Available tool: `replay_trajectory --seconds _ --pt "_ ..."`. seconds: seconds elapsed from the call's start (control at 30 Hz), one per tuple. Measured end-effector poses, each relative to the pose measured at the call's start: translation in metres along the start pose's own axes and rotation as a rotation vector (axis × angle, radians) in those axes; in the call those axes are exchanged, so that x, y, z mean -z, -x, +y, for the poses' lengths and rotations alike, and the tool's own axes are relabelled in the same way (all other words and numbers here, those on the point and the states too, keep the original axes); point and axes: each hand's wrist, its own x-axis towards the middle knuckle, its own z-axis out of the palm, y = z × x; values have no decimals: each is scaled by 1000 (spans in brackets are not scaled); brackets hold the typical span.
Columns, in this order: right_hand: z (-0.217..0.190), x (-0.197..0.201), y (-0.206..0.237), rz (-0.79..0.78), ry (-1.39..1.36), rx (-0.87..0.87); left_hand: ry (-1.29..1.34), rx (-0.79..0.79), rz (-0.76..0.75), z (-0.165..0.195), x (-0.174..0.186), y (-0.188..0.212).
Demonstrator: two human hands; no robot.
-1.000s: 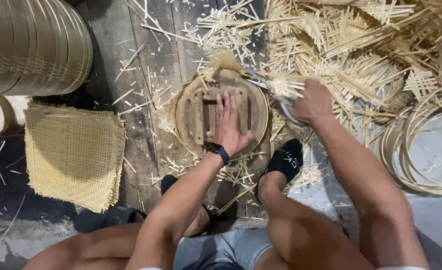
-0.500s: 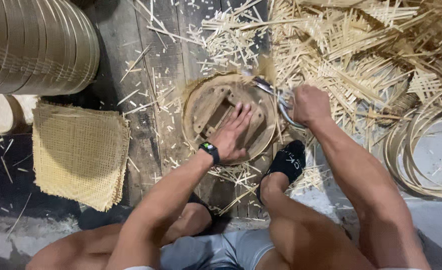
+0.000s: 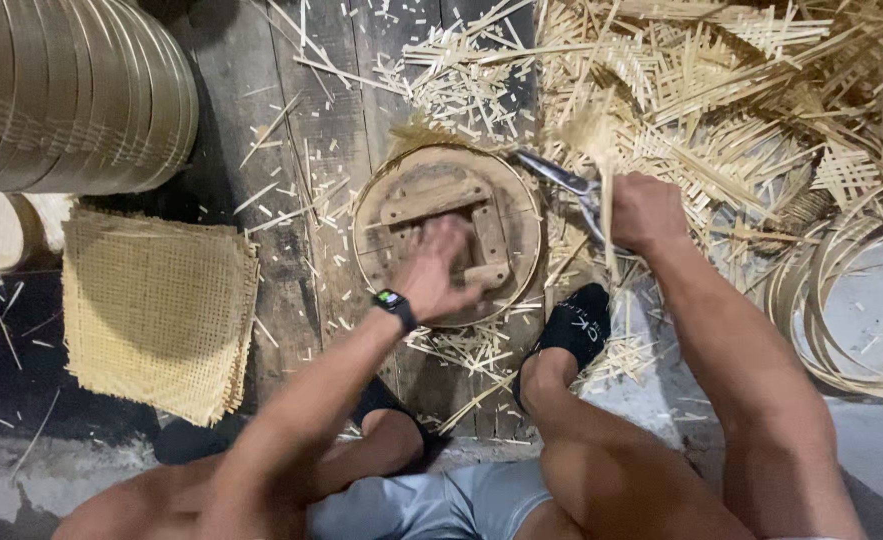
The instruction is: The person sits on the floor of a bamboo workshop and fits a square woven bamboo mat into a round wooden sieve frame. They trim the mat with scissors, press the mat into the frame, tuck and secure the edges, and set the finished sieve aside with a stack of completed sieves.
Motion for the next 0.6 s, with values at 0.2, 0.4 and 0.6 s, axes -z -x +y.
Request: replay_trajectory --seconds 0.2,0.4,0.6 --pt "-9 -3 -3 438 134 233 54 90 272 41 -59 -31" --pt "-11 5 8 235 77 109 -67 -157 152 19 -59 -10" --pt "-16 2 10 317 103 80 -159 -264 45 18 -39 -6"
